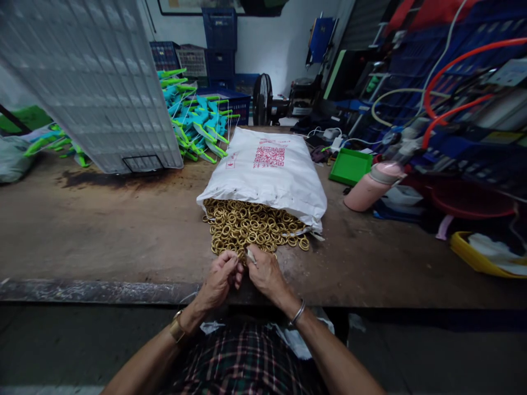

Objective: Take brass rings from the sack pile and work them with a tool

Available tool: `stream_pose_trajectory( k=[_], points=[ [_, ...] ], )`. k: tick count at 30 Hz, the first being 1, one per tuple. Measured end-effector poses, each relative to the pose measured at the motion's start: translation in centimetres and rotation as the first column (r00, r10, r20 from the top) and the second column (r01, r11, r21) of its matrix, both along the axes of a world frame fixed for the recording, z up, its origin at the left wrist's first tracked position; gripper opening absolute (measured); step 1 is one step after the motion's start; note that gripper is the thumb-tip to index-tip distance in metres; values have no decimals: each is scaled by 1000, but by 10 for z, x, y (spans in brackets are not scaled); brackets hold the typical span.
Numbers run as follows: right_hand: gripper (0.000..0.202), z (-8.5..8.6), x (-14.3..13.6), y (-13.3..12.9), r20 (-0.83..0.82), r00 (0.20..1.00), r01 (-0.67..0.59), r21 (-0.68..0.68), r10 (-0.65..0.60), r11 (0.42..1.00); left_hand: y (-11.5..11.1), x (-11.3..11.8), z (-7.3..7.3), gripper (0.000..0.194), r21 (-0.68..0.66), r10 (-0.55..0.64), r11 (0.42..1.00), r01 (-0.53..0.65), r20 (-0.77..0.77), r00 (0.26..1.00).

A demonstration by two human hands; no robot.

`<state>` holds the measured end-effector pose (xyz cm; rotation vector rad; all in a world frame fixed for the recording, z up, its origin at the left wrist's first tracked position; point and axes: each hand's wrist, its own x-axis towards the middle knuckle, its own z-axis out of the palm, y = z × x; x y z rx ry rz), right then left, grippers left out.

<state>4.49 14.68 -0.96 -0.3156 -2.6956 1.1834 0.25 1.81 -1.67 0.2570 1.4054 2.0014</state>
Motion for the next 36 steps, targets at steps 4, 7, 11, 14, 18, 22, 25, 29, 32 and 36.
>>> stream_pose_trajectory(
  k=[4, 7, 11, 14, 18, 22, 25, 29, 32, 36],
  points=[
    [16, -2, 6, -2, 43, 995, -97, 182, 91, 978, 0, -1, 4, 36, -51, 14, 999, -16, -36, 999],
    [18, -1, 6, -4, 60, 993, -110, 215, 99, 970, -1, -2, 8, 36, -84, 16, 996, -21, -61, 998],
    [19, 0, 6, -3, 61, 992, -122, 241, 111, 963, -1, -2, 8, 36, -105, 7, 994, -20, -119, 993],
    [22, 0, 6, -3, 77, 990, -132, 263, 115, 956, -2, -2, 8, 36, -111, 7, 994, -25, -164, 986],
    [24, 4, 7, -6, 131, 985, -147, 284, 113, 947, -3, -1, 7, 37, -116, 24, 992, -47, -200, 980],
    [24, 6, 5, -7, 174, 979, -152, 309, 102, 939, -4, 1, 9, 36, -111, 29, 992, -53, -211, 977],
    [21, 2, 3, 0, 215, 976, -96, 338, 23, 936, -7, 5, 14, 34, -70, 21, 997, -38, -238, 971],
    [17, -4, 2, 14, 133, 988, 25, 359, -78, 933, -9, 7, 18, 32, 14, -14, 1000, 17, -184, 983],
    [19, 1, 2, 13, -3, 999, 47, 233, -47, 971, -8, 5, 16, 31, 35, 3, 999, 2, -127, 992],
    [29, 14, 3, -1, -53, 997, 52, -95, -57, 994, -8, 2, 12, 30, 14, -17, 1000, 18, -102, 995]
  ],
)
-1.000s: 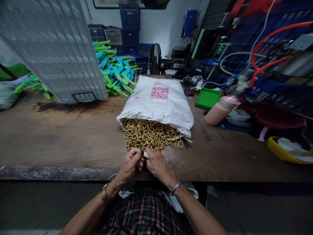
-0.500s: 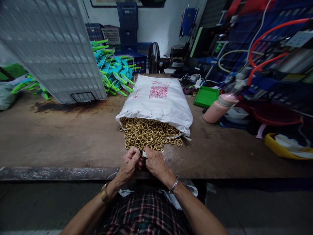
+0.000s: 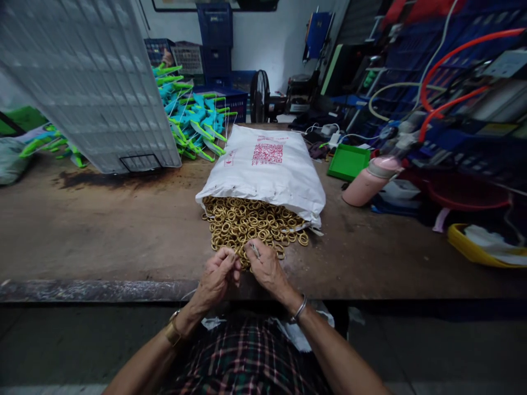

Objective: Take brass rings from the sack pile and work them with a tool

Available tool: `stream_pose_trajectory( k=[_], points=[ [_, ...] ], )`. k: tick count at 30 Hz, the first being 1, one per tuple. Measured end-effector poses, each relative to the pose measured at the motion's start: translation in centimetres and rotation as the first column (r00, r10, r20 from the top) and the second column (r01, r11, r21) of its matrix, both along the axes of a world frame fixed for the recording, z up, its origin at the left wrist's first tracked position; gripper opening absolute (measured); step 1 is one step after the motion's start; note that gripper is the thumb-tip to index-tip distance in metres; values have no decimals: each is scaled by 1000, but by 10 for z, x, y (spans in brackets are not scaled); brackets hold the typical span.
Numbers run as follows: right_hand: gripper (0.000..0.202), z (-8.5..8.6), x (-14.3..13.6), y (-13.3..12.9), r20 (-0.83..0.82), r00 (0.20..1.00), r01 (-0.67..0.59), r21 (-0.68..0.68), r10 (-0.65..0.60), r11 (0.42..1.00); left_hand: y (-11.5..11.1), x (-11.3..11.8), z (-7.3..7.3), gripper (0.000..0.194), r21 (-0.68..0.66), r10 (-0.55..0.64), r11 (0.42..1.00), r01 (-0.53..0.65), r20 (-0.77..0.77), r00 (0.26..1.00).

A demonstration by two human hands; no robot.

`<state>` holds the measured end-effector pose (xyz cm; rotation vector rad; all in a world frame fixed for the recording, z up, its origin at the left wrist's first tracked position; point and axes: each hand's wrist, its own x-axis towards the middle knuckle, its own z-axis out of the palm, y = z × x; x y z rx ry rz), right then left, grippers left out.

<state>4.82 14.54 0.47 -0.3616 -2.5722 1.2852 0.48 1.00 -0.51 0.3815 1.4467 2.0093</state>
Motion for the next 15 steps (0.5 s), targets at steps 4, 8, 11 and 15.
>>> stream_pose_trajectory(
  k=[4, 8, 11, 15],
  points=[
    [30, 3, 0, -8, -19, 996, -88, -193, 86, 977, -1, 1, 1, 32, -48, -29, 998, 29, 5, 1000],
    [30, -1, -3, -9, -25, 991, -132, -257, 130, 957, 0, 3, 4, 36, -90, -15, 996, 14, -10, 1000],
    [31, -2, -4, -8, -19, 993, -118, -298, 117, 947, 0, 3, 4, 38, -106, -18, 994, 16, -18, 1000],
    [32, 1, -4, -8, 16, 994, -101, -317, 111, 943, -2, 3, 3, 37, -96, -36, 995, 35, -8, 999]
  ],
)
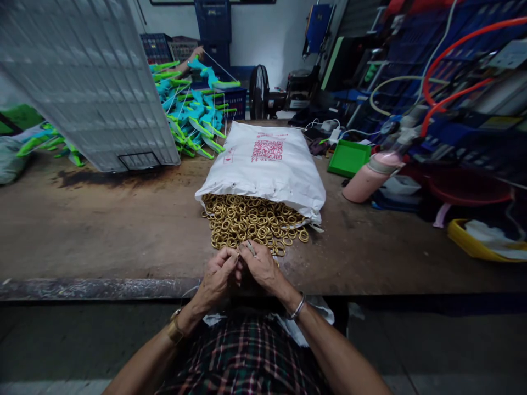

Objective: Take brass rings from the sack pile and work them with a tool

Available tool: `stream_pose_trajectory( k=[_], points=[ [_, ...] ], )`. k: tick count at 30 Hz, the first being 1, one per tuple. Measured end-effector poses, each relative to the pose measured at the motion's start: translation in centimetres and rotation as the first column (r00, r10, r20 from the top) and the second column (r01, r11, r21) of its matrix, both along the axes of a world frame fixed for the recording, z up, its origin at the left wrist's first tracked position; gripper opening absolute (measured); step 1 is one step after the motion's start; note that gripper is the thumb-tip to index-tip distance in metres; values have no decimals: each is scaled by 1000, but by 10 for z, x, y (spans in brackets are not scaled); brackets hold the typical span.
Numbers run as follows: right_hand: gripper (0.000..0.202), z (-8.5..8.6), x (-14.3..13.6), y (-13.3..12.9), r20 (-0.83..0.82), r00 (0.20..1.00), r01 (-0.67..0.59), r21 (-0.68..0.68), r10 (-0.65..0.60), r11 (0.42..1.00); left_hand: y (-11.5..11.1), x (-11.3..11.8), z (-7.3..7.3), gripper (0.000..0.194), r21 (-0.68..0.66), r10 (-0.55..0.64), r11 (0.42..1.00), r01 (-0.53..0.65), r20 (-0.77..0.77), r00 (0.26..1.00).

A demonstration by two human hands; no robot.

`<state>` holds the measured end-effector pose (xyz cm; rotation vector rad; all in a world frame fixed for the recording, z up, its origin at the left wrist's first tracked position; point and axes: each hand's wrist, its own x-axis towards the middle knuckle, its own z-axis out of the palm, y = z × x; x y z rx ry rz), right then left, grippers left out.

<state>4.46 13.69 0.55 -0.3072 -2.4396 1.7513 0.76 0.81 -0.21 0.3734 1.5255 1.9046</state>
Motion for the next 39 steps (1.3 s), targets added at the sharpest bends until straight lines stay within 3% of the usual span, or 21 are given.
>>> stream_pose_trajectory(
  k=[6, 9, 12, 15, 18, 29, 39],
  points=[
    [31, -2, -1, 0, 16, 1000, 15, 20, -15, 1000, -1, 0, -9, 34, 78, -16, 997, 14, 27, 1000],
    [30, -4, -1, 1, -8, 998, 69, 113, -69, 991, -1, 0, -11, 30, 100, -9, 995, 5, 34, 999],
    [25, -5, 1, 3, -34, 992, 129, 340, -125, 932, -1, -1, -11, 29, 87, 31, 996, -35, 40, 999],
    [17, -7, 7, 3, -12, 1000, 23, 520, -19, 854, -1, -3, -9, 32, 71, 61, 995, -65, 51, 997],
    [14, -10, 11, 1, 8, 998, -52, 600, 60, 798, -1, -4, -9, 35, 70, 55, 996, -59, 55, 997],
    [22, -3, 10, -6, 88, 996, -72, 719, 12, 692, -5, -4, -8, 33, 22, 67, 998, -66, -33, 997],
    [21, 1, 9, -6, 139, 989, -128, 703, 42, 699, -7, -3, -8, 31, 16, 75, 997, -74, -71, 995]
  ],
)
